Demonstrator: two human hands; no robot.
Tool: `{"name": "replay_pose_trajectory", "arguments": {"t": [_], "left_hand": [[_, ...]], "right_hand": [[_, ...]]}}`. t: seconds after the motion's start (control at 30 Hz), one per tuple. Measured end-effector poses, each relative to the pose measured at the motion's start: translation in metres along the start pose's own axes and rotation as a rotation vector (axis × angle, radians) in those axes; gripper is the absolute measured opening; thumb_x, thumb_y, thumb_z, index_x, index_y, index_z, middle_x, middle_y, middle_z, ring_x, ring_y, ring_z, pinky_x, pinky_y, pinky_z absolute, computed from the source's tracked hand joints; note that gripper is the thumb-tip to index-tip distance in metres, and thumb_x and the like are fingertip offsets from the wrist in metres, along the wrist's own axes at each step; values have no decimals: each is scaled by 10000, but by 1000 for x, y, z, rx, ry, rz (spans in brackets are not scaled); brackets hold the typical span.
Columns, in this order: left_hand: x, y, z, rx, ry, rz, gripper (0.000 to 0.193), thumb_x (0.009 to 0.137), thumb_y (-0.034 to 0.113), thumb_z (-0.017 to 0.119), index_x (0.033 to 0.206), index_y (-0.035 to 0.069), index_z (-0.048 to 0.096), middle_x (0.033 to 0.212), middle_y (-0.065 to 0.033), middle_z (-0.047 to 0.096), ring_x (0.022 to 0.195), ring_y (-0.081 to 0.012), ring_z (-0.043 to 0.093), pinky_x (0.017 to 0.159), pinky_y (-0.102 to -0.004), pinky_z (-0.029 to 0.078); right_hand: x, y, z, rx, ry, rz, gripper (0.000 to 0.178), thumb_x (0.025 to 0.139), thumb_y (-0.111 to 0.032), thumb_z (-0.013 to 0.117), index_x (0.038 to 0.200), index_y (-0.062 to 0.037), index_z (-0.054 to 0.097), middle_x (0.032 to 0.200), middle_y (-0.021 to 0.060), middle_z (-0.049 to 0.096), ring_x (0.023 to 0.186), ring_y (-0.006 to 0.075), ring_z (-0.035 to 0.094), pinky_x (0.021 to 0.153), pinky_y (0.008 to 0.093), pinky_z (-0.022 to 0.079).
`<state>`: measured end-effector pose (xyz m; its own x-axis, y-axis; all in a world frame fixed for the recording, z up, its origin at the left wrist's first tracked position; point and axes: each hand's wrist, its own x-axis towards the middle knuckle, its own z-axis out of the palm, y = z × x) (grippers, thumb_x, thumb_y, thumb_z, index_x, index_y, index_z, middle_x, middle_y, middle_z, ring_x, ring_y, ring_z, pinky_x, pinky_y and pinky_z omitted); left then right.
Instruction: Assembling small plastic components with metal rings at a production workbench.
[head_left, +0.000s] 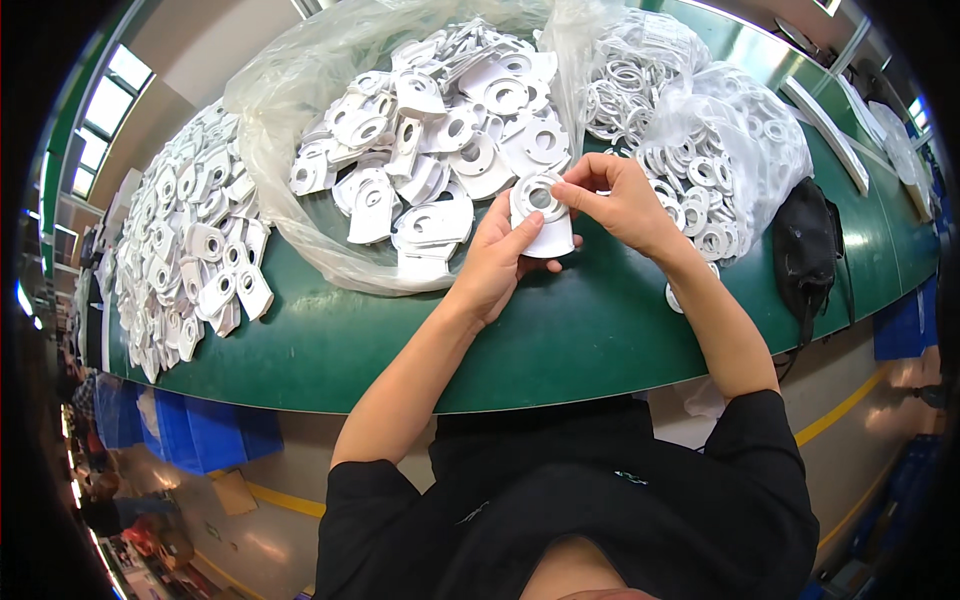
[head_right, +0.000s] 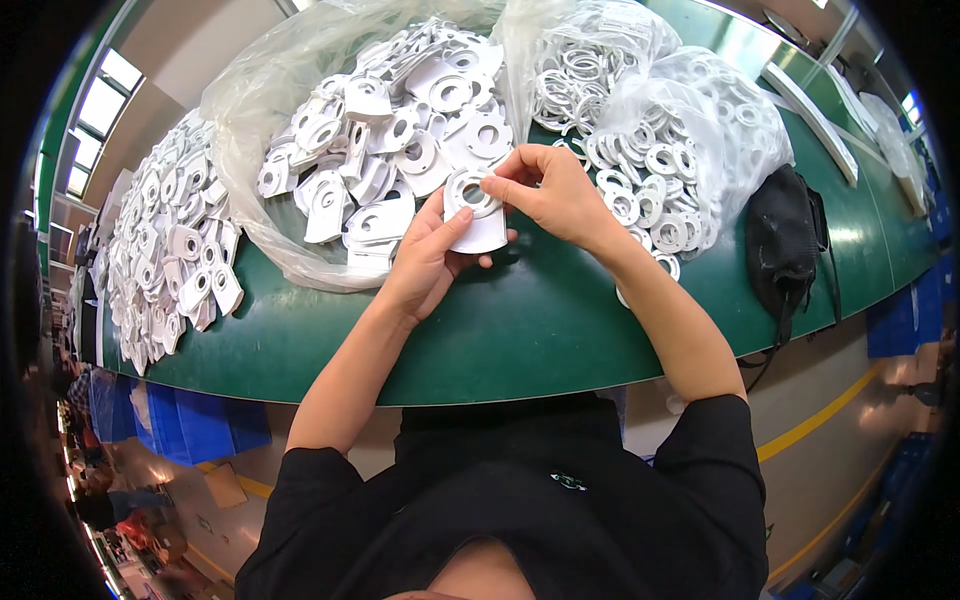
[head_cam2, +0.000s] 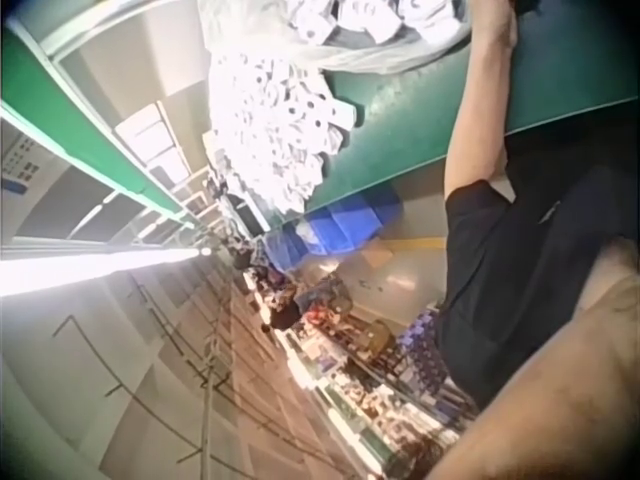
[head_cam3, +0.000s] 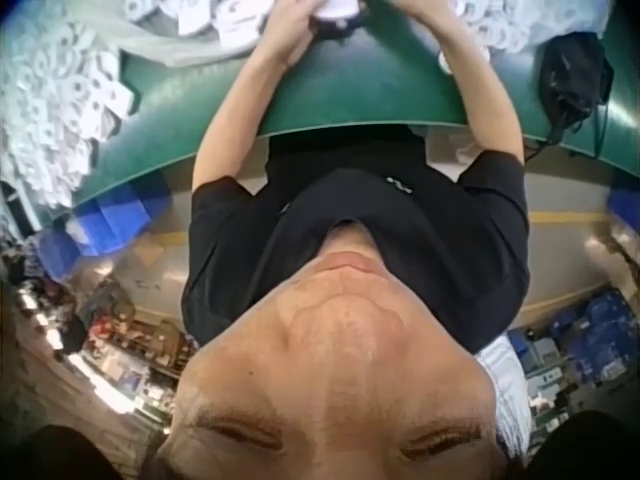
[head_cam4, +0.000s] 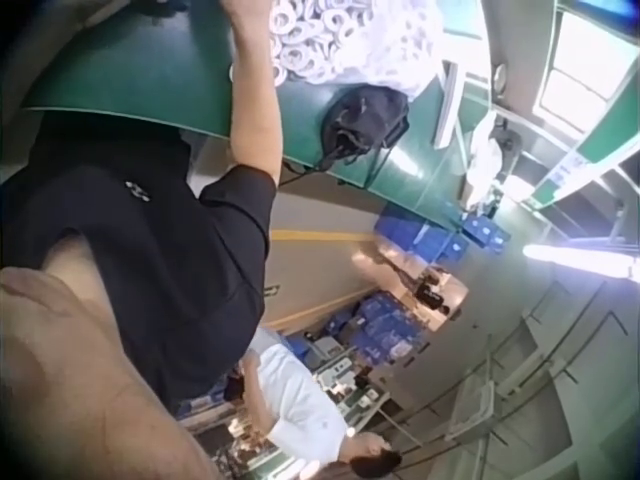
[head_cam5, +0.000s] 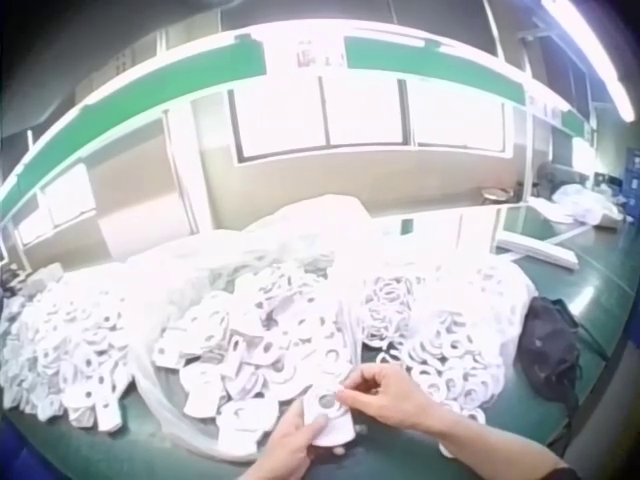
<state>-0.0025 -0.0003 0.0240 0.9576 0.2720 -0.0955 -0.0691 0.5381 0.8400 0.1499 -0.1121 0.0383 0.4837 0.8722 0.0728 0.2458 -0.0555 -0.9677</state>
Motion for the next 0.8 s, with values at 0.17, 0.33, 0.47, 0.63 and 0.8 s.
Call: {"name": "replay_pose_trajectory", "arguments": {"t": [0.17,0.33,0.47,0.63,0.8], "left_hand": [[-2,1,-2,208,41,66,389,950,75,447,1321,20,340,1101,-113,607,829,-200,676,589,-240,508],[-4,-6,-3,414,-23,65,395,934,106,494,1300,22,372,1060,-98,630,823,-167,676,562,-219,484],[-3,-10,-2,626,-17,155,354,934,181,536,1244,50,424,955,-45,628,734,-95,633,468,-187,427],[-2,-10,-4,723,119,198,233,948,219,492,985,-7,533,761,-156,608,624,-226,580,604,-349,444],[-3,-7,-6,989,157,305,294,950,240,469,820,-14,540,624,-164,532,536,-248,511,533,-372,386]], "right_hand": [[0,-1,4,-103,-6,-29,186,846,-152,691,892,20,639,799,24,648,745,57,572,656,210,448],[-1,-2,9,-33,54,-148,178,878,-146,643,947,17,654,813,13,646,740,43,551,659,204,436],[-1,2,0,-60,-94,-106,213,884,-171,639,983,15,668,803,21,663,671,63,542,626,226,446],[-2,0,0,-86,-124,-179,171,872,-150,632,915,15,640,759,49,647,663,100,555,623,250,450],[-7,-11,4,-339,-142,-247,160,872,-138,606,841,16,579,704,67,570,655,140,516,619,270,422]]}}
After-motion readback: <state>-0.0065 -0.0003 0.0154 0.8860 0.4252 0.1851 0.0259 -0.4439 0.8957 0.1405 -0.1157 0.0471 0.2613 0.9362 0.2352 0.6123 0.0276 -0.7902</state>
